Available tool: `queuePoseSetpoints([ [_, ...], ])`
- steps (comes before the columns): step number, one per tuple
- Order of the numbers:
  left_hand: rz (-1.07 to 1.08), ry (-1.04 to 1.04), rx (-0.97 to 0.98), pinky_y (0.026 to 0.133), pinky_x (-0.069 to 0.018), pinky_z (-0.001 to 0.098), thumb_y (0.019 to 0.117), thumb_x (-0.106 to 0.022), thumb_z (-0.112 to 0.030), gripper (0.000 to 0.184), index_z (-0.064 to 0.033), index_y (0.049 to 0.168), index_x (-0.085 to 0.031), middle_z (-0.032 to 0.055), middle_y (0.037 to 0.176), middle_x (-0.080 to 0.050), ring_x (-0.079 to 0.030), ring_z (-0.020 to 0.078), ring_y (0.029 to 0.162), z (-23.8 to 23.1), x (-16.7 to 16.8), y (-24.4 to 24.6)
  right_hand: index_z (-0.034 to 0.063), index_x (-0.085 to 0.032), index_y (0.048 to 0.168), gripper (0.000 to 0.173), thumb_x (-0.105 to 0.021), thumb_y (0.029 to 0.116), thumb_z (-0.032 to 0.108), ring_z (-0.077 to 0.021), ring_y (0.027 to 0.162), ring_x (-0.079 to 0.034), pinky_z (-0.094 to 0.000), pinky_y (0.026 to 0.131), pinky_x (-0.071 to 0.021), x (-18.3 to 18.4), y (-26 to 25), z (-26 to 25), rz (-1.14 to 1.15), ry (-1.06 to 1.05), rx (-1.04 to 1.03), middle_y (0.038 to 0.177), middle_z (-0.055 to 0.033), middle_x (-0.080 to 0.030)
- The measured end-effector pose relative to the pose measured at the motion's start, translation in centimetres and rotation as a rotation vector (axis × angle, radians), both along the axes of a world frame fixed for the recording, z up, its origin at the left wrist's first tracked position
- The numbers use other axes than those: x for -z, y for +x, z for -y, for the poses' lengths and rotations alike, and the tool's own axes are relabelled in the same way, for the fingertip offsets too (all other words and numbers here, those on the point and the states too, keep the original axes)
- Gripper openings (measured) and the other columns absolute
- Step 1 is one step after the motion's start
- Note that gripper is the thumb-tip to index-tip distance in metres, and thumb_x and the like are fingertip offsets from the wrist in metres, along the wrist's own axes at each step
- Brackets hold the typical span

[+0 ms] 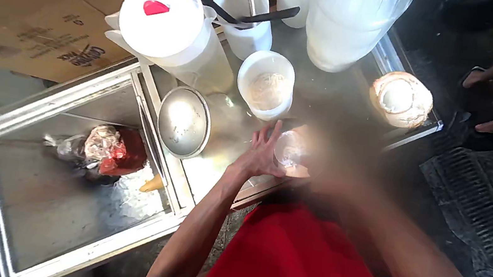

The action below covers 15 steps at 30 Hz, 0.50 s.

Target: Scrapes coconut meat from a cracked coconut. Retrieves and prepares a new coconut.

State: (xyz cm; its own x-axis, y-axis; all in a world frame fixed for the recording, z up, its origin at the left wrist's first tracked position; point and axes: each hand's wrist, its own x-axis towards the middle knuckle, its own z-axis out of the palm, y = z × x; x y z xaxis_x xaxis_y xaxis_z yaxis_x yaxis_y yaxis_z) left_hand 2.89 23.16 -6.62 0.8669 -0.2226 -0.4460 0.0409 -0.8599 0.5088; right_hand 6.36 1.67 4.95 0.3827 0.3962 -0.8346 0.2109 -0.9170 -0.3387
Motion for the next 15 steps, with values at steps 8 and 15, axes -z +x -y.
queuePoseSetpoints([
  [8,0.036,-0.016,-0.373,0.106,-0.0476,0.0556,0.0521,-0.092,-0.066,0.149,-0.0154,0.165,-0.008,0.0329,0.163,-0.014,-0.041,0.0503,0.138,5.1,0.9,-1.9,0.026,-0.035,0.161,0.05,-0.037,0.1116,0.03,-0.0208,0.062,-0.056,-0.0388,0.058,-0.05,5.2,-2.1,2.5,-0.176,0.213,0.43,0.096,-0.0136,-0.063],
  [15,-0.038,-0.118,-0.193,0.102,-0.051,0.0548,0.0552,-0.095,-0.058,0.149,-0.0183,0.166,-0.003,0.0332,0.161,-0.015,-0.045,0.046,0.136,2.8,1.0,1.2,0.0145,-0.046,0.153,0.045,-0.039,0.1107,0.026,-0.0243,0.074,-0.064,-0.0431,0.066,-0.0549,5.7,-0.6,-0.9,-0.104,0.278,0.566,0.103,-0.0156,-0.064],
])
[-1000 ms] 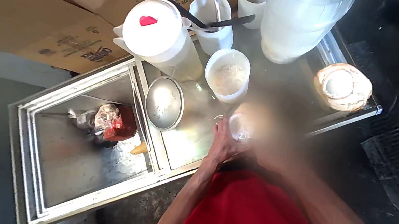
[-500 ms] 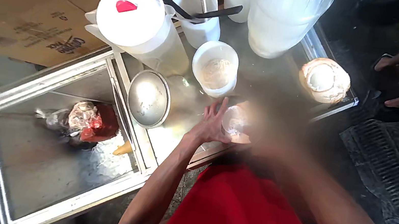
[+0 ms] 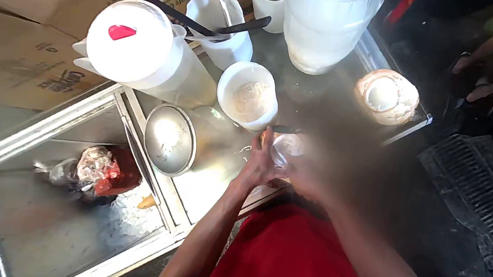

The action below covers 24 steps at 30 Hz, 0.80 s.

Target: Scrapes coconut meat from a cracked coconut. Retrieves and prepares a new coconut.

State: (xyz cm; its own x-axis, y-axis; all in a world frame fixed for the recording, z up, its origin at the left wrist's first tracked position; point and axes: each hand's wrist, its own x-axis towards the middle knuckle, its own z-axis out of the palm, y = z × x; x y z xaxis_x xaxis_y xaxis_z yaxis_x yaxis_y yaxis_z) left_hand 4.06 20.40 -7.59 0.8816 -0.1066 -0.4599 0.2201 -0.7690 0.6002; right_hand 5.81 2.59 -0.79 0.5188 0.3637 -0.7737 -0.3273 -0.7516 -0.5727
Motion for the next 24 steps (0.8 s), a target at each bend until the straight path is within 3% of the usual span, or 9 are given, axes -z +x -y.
queuePoseSetpoints([
  [1,-0.004,-0.008,0.02,0.101,-0.0517,0.0554,0.0553,-0.095,-0.059,0.15,-0.0191,0.166,-0.002,0.033,0.161,-0.015,-0.046,0.0459,0.135,-0.2,0.0,0.2,0.0138,-0.043,0.155,0.046,-0.04,0.11,0.023,-0.0307,0.096,-0.068,-0.0505,0.083,-0.0559,-0.3,0.1,-0.1,0.029,-0.014,-0.113,0.117,-0.0189,-0.066],
  [3,-0.04,-0.007,0.069,0.096,-0.0535,0.0581,0.0529,-0.094,-0.061,0.152,-0.025,0.166,0.001,0.0296,0.163,-0.013,-0.048,0.0442,0.134,-0.5,0.2,0.3,0.0132,-0.043,0.155,0.047,-0.041,0.1089,0.02,-0.0387,0.117,-0.064,-0.0597,0.097,-0.0509,-0.7,0.2,0.9,0.067,-0.038,-0.342,0.129,-0.0219,-0.064],
  [7,-0.092,-0.014,0.172,0.097,-0.0503,0.0646,0.049,-0.096,-0.053,0.152,-0.034,0.165,0.0,0.0237,0.166,-0.012,-0.039,0.0462,0.14,-0.7,0.2,1.4,0.0134,-0.06,0.138,0.036,-0.049,0.1044,0.017,-0.0429,0.115,-0.064,-0.0666,0.091,-0.0507,-2.4,1.6,3.7,0.107,-0.147,-0.628,0.122,-0.0212,-0.067],
  [9,-0.107,-0.011,0.199,0.095,-0.0522,0.0641,0.0476,-0.097,-0.051,0.154,-0.0356,0.165,0.002,0.0215,0.167,-0.012,-0.042,0.0449,0.14,-0.7,0.1,2.0,0.0143,-0.061,0.14,0.038,-0.045,0.1063,0.019,-0.0405,0.119,-0.062,-0.0647,0.096,-0.0492,-2.7,2.7,4.2,0.12,-0.17,-0.604,0.126,-0.0203,-0.067],
  [13,-0.131,-0.021,0.2,0.094,-0.0526,0.0634,0.0493,-0.097,-0.051,0.152,-0.0341,0.165,0.0,0.022,0.166,-0.016,-0.045,0.0444,0.136,-0.8,-0.2,2.7,0.0096,-0.051,0.148,0.042,-0.041,0.1089,0.021,-0.0403,0.121,-0.062,-0.0609,0.1,-0.0494,-0.6,1.7,1.8,0.119,-0.083,-0.261,0.129,-0.0234,-0.064],
  [16,-0.125,-0.103,0.272,0.098,-0.0502,0.0645,0.0489,-0.099,-0.047,0.151,-0.0352,0.165,-0.004,0.0234,0.162,-0.022,-0.043,0.045,0.138,-1.4,0.2,3.4,0.0119,-0.045,0.151,0.045,-0.044,0.1062,0.016,-0.0429,0.114,-0.065,-0.0622,0.093,-0.0528,0.1,-0.4,1.4,0.131,-0.106,-0.389,0.122,-0.0237,-0.066],
  [20,-0.19,-0.104,0.432,0.104,-0.042,0.0706,0.047,-0.1,-0.04,0.148,-0.0486,0.162,-0.008,0.0151,0.165,-0.024,-0.032,0.0449,0.145,-0.9,0.2,4.6,0.0168,-0.059,0.14,0.038,-0.051,0.1029,0.017,-0.0448,0.114,-0.064,-0.0674,0.088,-0.0518,-2.4,0.6,3.9,0.128,-0.208,-0.656,0.122,-0.0216,-0.067],
  [22,-0.219,-0.122,0.446,0.103,-0.0437,0.0689,0.051,-0.1,-0.035,0.145,-0.0487,0.162,-0.007,0.0153,0.164,-0.026,-0.036,0.0438,0.144,-1.1,0.3,4.6,0.0228,-0.057,0.145,0.042,-0.05,0.104,0.02,-0.0437,0.121,-0.061,-0.0683,0.095,-0.0494,-2.6,0.7,5.2,0.119,-0.191,-0.63,0.129,-0.0195,-0.066],
  [24,-0.225,-0.151,0.381,0.098,-0.049,0.0665,0.0536,-0.099,-0.034,0.147,-0.0468,0.163,-0.002,0.0177,0.163,-0.026,-0.041,0.0424,0.14,-1.3,0.4,4.1,0.0243,-0.049,0.153,0.045,-0.044,0.1085,0.026,-0.036,0.125,-0.061,-0.0615,0.103,-0.0482,-1.9,0.6,6.7,0.055,-0.127,-0.483,0.136,-0.015,-0.064],
])
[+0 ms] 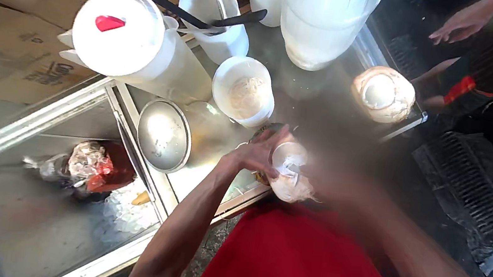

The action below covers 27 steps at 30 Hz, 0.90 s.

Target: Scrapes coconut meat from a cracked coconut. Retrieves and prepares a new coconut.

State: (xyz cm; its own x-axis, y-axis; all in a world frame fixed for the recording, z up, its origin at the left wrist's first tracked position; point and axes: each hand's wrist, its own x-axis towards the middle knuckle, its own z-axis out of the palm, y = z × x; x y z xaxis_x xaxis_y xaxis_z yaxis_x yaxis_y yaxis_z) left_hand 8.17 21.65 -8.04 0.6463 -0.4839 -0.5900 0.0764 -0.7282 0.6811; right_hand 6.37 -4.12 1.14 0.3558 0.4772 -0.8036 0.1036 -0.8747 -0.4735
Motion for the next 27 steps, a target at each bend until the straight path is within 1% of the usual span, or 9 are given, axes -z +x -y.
queuePoseSetpoints([
  [3,0.008,-0.084,-0.23,0.1,-0.0501,0.0627,0.0562,-0.098,-0.034,0.145,-0.0393,0.164,-0.002,0.0183,0.163,-0.026,-0.045,0.038,0.139,-0.5,0.6,-2.1,0.0155,-0.04,0.15,0.044,-0.04,0.1111,0.036,-0.02,0.063,-0.062,-0.0383,0.059,-0.0543,1.5,-1.9,2.0,-0.132,0.056,0.393,0.091,-0.0103,-0.065],
  [5,0.016,-0.192,-0.409,0.109,-0.0485,0.0531,0.0593,-0.096,-0.035,0.14,-0.0324,0.165,-0.004,0.0159,0.161,-0.035,-0.048,0.0289,0.14,-0.6,1.6,-4.1,0.0148,-0.034,0.15,0.054,-0.05,0.1075,0.044,-0.0171,0.051,-0.057,-0.0344,0.048,-0.0521,2.3,-3.6,2.8,-0.171,0.047,0.654,0.087,-0.0097,-0.063],
  [9,0.002,-0.384,-0.612,0.11,-0.0503,0.0402,0.0791,-0.085,-0.029,0.11,-0.0086,0.163,-0.017,0.0169,0.152,-0.049,-0.057,0.02,0.133,0.6,2.7,-7.1,0.0252,0.002,0.166,0.09,-0.06,0.1034,0.043,-0.0261,0.066,-0.069,-0.0423,0.053,-0.0591,4.1,-4.7,3.2,-0.195,0.141,0.838,0.113,-0.0171,-0.068],
  [14,0.12,-0.379,-0.62,0.115,-0.044,0.0439,0.0921,-0.068,-0.029,0.084,-0.0022,0.16,-0.026,0.0205,0.154,-0.045,-0.05,0.0245,0.139,1.8,2.0,-7.8,0.0208,-0.026,0.159,0.06,-0.051,0.1068,0.035,-0.022,0.052,-0.062,-0.0355,0.045,-0.0541,5.4,-6.3,1.0,-0.23,0.386,0.935,0.099,-0.0159,-0.068],
  [17,0.211,-0.322,-0.697,0.104,-0.0526,0.044,0.0892,-0.068,-0.041,0.083,-0.0082,0.159,-0.036,0.0162,0.148,-0.053,-0.059,0.0235,0.128,0.1,-4.3,-7.8,0.0176,-0.029,0.155,0.056,-0.05,0.1063,0.037,-0.0181,0.045,-0.057,-0.032,0.041,-0.0519,2.1,-6.9,-0.6,-0.268,0.528,0.973,0.081,-0.0121,-0.066],
  [20,0.411,-0.756,-0.883,0.095,-0.0552,0.0335,0.089,-0.066,-0.06,0.086,-0.0053,0.152,-0.045,0.007,0.138,-0.063,-0.064,0.0139,0.116,-4.0,-10.2,-7.9,0.019,-0.027,0.157,0.059,-0.047,0.107,0.042,-0.0138,0.043,-0.055,-0.0273,0.04,-0.0498,-2.8,-5.9,-3.4,-0.4,0.811,0.982,0.072,-0.008,-0.063],
  [23,0.329,-1.445,-1.019,0.079,-0.0594,0.0225,0.0991,-0.057,-0.038,0.033,-0.0169,0.122,-0.066,-0.0025,0.105,-0.076,-0.071,0.0036,0.092,-5.2,-9.8,-6.3,0.0202,-0.027,0.158,0.062,-0.047,0.106,0.047,-0.0121,0.042,-0.054,-0.0247,0.037,-0.0474,-6.0,-2.8,-7.4,-0.421,0.909,0.855,0.073,-0.006,-0.064],
  [25,0.093,-1.235,-1.562,0.06,-0.0532,0.0214,0.1029,-0.035,-0.015,0.036,-0.0122,0.084,-0.065,-0.0006,0.071,-0.068,-0.062,0.0038,0.061,-2.7,-14.1,-6.3,0.0175,-0.032,0.157,0.057,-0.044,0.1084,0.045,-0.0141,0.046,-0.057,-0.027,0.04,-0.0493,-7.1,0.3,-9.6,-0.252,0.79,0.676,0.087,-0.0068,-0.072],
  [27,0.106,-0.964,-1.484,0.088,-0.0471,0.0151,0.1067,-0.021,0.006,0.036,0.0107,0.123,-0.052,0.0093,0.108,-0.062,-0.057,0.0015,0.094,-2.7,-13.7,-7.9,0.0127,-0.041,0.154,0.053,-0.046,0.1094,0.04,-0.0144,0.054,-0.061,-0.0297,0.048,-0.0527,-7.6,3.3,-10.9,-0.025,0.665,0.517,0.088,-0.0054,-0.07],
])
